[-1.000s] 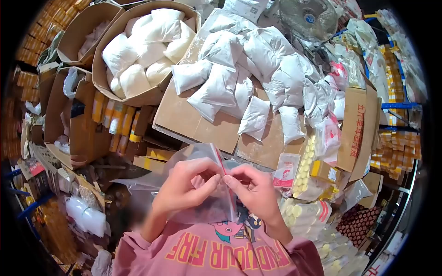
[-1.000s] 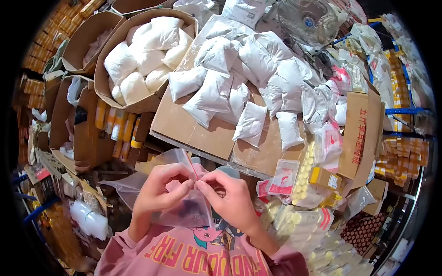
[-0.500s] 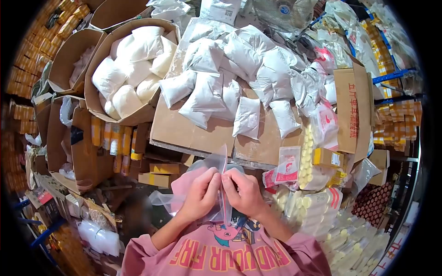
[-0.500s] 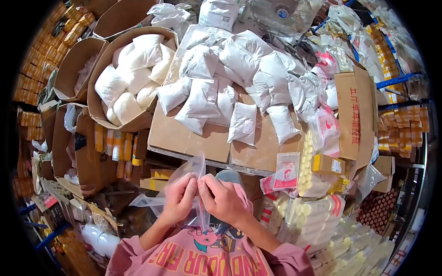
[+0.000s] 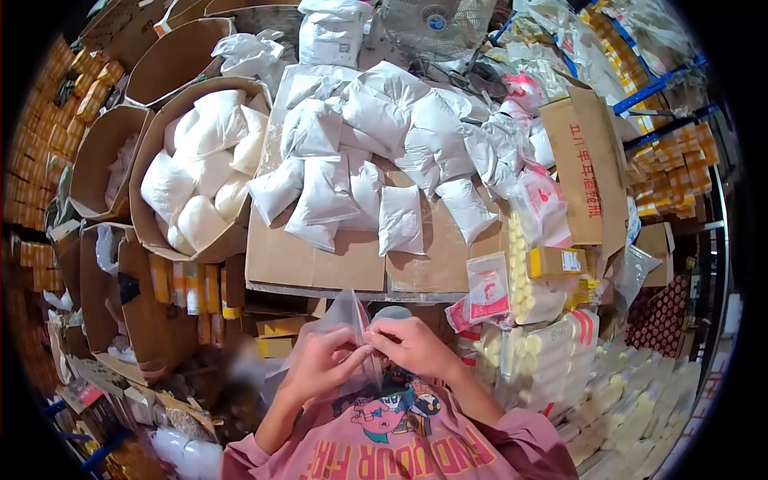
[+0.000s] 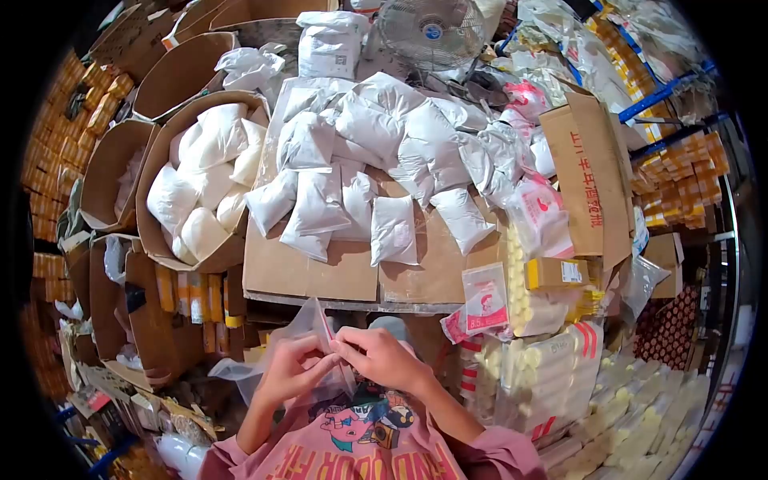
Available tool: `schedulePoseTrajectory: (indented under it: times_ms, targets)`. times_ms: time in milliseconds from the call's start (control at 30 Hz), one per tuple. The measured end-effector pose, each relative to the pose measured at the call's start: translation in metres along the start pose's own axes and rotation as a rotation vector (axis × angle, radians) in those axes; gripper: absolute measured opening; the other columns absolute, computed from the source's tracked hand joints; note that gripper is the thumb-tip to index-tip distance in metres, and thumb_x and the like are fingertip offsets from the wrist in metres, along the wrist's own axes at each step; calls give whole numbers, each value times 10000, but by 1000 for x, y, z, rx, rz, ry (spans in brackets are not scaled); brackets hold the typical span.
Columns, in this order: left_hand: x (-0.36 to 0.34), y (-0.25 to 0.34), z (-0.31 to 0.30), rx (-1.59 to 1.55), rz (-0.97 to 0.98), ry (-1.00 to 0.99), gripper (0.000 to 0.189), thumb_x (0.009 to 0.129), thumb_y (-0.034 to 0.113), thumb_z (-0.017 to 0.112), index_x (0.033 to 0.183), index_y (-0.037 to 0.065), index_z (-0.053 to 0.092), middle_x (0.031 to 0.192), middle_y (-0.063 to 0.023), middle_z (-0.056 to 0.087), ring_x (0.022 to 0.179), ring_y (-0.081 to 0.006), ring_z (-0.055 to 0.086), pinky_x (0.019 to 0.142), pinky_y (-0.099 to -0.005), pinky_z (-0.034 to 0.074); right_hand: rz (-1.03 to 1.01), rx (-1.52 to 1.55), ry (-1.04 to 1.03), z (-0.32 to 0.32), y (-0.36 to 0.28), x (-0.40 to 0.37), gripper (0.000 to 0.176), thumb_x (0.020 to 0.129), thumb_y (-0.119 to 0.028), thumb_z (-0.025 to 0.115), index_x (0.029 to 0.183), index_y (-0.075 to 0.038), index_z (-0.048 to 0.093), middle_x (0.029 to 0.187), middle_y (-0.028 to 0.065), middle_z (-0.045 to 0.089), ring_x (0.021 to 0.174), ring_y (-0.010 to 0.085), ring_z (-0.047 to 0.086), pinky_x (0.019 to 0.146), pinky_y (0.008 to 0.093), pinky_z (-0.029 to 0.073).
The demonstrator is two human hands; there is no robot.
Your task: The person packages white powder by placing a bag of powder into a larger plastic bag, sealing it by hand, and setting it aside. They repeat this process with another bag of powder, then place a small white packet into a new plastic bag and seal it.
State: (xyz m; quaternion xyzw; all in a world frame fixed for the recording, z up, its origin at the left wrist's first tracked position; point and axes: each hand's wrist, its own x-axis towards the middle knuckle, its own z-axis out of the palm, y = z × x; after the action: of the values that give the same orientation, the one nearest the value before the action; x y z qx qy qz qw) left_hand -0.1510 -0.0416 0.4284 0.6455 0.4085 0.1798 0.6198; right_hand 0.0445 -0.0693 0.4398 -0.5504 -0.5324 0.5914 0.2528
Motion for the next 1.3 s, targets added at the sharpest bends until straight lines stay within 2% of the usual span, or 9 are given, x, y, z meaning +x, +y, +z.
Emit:
schedulePoseTrajectory:
  times_ms: [100, 167, 300, 400, 500, 800, 1033, 1133, 1300]
  targets:
    - [4, -1, 11, 24, 7, -24, 151, 882, 107, 639, 871, -27, 570, 747, -106, 555, 633, -231, 529, 583, -283, 430, -187, -97, 110, 7, 12, -4, 169, 961, -138, 504, 887, 13, 521, 706, 133, 535, 647, 236, 558, 588, 326, 435]
    - [6, -5, 14, -70, 12, -55, 141, 925, 104, 582, 878, -28, 572, 736, -69, 548, 643, -148, 516, 591, -267, 417, -182, 4, 152, 8, 14, -7, 152, 960, -134, 493, 882, -6, 469, 689, 202, 502, 637, 385, 523, 555, 392, 401]
    - [6, -5, 31, -479, -66, -6, 172, 964, 116, 531, 901, -34, 587, 758, 2, 556, 698, -57, 498, 625, -221, 411, -148, 78, 272, 12, 14, -19, 156, 973, -125, 463, 889, 5, 480, 686, 161, 486, 624, 277, 513, 581, 342, 405]
    - [13, 5, 49, -439, -58, 162, 178, 957, 105, 529, 870, -36, 591, 725, 25, 542, 669, -46, 469, 594, -208, 386, -235, -30, 436, 18, 26, -13, 161, 960, -125, 475, 856, -2, 470, 659, 183, 484, 618, 374, 537, 545, 397, 418]
    - [26, -3, 59, -11, 125, 299, 135, 912, 63, 539, 919, -61, 592, 761, -144, 609, 620, -213, 574, 579, -291, 437, -242, -228, 499, 16, 46, -6, 162, 939, -117, 493, 836, 4, 467, 684, 212, 531, 676, 438, 561, 547, 458, 435]
    - [39, -8, 62, 52, 246, 186, 99, 891, 44, 515, 914, -52, 510, 816, -220, 522, 744, -414, 529, 629, -431, 428, -267, -201, 462, 4, 55, -11, 165, 932, -126, 508, 835, -6, 449, 670, 242, 549, 661, 444, 572, 509, 494, 425]
    - [35, -2, 48, 206, 272, -37, 91, 854, -25, 527, 874, -34, 439, 790, -203, 462, 722, -422, 489, 614, -434, 414, -214, -209, 342, 7, 48, -25, 216, 972, -189, 459, 859, -6, 480, 667, 259, 557, 652, 449, 571, 516, 496, 420]
    - [38, -10, 51, 179, 282, 26, 82, 845, -24, 539, 866, -29, 460, 768, -189, 467, 681, -385, 496, 599, -403, 418, -40, 12, 377, 11, 39, -21, 214, 979, -179, 446, 886, 6, 502, 678, 263, 559, 656, 452, 570, 517, 496, 421]
    - [44, -8, 61, 76, 196, 168, 96, 838, 13, 559, 803, -27, 479, 714, -175, 480, 614, -349, 516, 559, -388, 420, -150, -165, 557, 24, 66, -11, 190, 961, -164, 463, 874, 0, 502, 682, 270, 554, 669, 466, 565, 514, 505, 423]
